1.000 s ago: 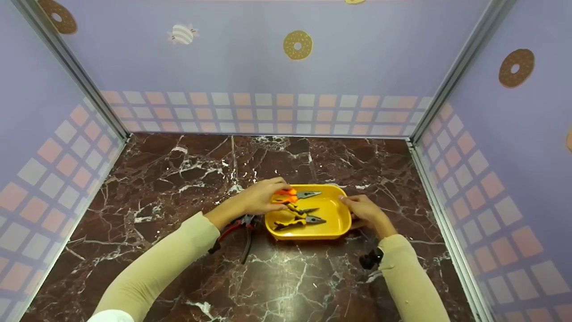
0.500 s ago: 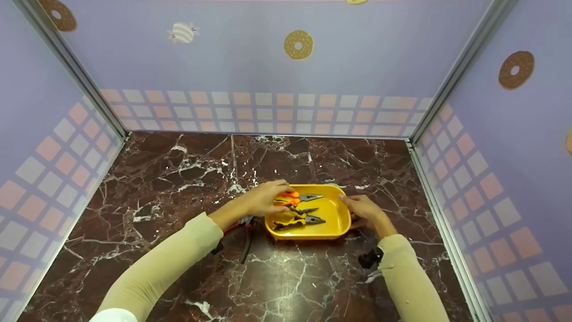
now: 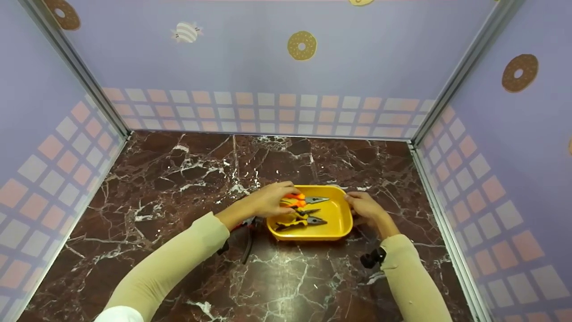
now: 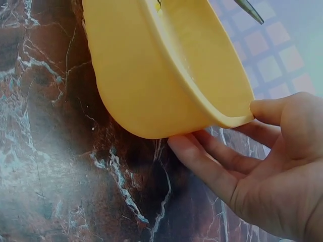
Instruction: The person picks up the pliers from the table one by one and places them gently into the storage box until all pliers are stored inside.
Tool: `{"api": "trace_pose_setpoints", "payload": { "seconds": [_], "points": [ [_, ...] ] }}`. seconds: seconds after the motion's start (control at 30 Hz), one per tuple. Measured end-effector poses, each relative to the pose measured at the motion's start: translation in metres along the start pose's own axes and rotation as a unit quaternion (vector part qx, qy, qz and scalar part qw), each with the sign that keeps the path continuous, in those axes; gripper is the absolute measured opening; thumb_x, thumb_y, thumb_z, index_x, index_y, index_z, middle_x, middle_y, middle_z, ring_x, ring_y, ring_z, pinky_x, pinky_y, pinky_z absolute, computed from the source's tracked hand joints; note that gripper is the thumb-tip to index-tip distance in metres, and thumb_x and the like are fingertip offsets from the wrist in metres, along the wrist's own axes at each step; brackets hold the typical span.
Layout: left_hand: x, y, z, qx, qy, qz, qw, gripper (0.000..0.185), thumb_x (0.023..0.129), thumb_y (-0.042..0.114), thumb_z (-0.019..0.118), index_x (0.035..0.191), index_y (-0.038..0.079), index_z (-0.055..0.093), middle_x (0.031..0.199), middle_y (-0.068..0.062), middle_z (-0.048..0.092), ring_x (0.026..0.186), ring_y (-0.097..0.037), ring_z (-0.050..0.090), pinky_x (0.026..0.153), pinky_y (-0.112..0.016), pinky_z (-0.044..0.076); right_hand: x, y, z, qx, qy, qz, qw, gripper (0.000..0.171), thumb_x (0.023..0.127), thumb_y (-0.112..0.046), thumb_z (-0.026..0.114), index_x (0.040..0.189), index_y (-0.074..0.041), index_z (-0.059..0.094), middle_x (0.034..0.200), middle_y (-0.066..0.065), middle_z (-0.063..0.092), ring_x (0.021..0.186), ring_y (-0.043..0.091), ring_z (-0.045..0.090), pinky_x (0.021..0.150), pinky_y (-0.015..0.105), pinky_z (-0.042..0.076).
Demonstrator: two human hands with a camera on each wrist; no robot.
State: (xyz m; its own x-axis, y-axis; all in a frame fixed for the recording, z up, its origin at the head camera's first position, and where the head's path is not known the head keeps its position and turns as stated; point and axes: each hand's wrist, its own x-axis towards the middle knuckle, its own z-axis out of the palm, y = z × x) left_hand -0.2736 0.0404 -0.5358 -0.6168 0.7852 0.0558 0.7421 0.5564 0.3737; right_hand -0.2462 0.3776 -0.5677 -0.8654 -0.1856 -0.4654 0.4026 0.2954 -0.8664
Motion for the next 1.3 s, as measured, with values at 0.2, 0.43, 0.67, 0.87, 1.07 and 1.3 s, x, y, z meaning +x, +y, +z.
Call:
{"api": "trace_pose_setpoints", "payload": {
  "seconds": [0.2,0.43,0.67,0.87,1.07,1.3],
  "points": [
    [0.002,0.0,0.006,-0.003,-0.005,-0.009,0.9999,0.054,0.095,0.032,0.08,0.144,0.015,0.064,0.13,-0.003,0.061,0.115,-0.019,0.063,0.104,-0.034,0.053,0.001,0.001,-0.002,-0.007,-0.007,-0.005,1.0,0.053,0.116,-0.023,0.043,0.159,0.006,0.037,0.13,0.025,0.061,0.107,0.028,0.068,0.088,0.049,0.062],
    [0.006,0.001,0.01,-0.002,-0.006,-0.012,0.9999,0.054,0.094,0.034,0.08,0.143,0.014,0.065,0.127,-0.003,0.061,0.114,-0.02,0.063,0.104,-0.034,0.053,0.0,0.001,-0.003,0.004,-0.011,0.002,1.0,0.054,0.116,-0.025,0.043,0.159,0.006,0.037,0.131,0.024,0.062,0.108,0.028,0.068,0.089,0.048,0.062],
    [0.01,0.001,0.013,0.011,-0.016,-0.021,0.9996,0.053,0.096,0.034,0.078,0.143,0.015,0.065,0.132,-0.003,0.061,0.118,-0.02,0.062,0.106,-0.034,0.051,-0.001,0.001,-0.001,0.03,-0.017,0.003,0.999,0.047,0.116,-0.025,0.042,0.153,0.004,0.046,0.12,0.019,0.066,0.1,0.026,0.068,0.085,0.047,0.062],
    [0.015,0.001,0.017,0.019,-0.03,-0.022,0.9991,0.051,0.098,0.035,0.075,0.143,0.015,0.065,0.135,-0.003,0.061,0.122,-0.021,0.061,0.11,-0.034,0.049,-0.001,0.002,-0.002,0.022,-0.015,0.006,1.0,0.048,0.116,-0.026,0.041,0.154,0.003,0.046,0.132,0.024,0.063,0.107,0.028,0.069,0.088,0.049,0.062],
    [0.017,0.001,0.024,0.022,-0.062,-0.025,0.9975,0.051,0.101,0.033,0.07,0.147,0.012,0.061,0.142,-0.007,0.059,0.131,-0.023,0.058,0.116,-0.033,0.043,-0.001,0.002,0.0,0.024,-0.013,0.004,1.0,0.049,0.116,-0.026,0.042,0.154,0.004,0.045,0.134,0.026,0.064,0.109,0.029,0.07,0.088,0.051,0.062],
    [0.017,0.001,0.029,0.029,-0.082,-0.04,0.9954,0.052,0.103,0.036,0.067,0.15,0.013,0.059,0.148,-0.009,0.056,0.134,-0.024,0.056,0.118,-0.035,0.042,-0.001,0.002,0.0,0.04,-0.014,-0.006,0.999,0.047,0.116,-0.023,0.041,0.152,0.007,0.046,0.122,0.021,0.068,0.103,0.026,0.069,0.085,0.048,0.062]
  ]
}}
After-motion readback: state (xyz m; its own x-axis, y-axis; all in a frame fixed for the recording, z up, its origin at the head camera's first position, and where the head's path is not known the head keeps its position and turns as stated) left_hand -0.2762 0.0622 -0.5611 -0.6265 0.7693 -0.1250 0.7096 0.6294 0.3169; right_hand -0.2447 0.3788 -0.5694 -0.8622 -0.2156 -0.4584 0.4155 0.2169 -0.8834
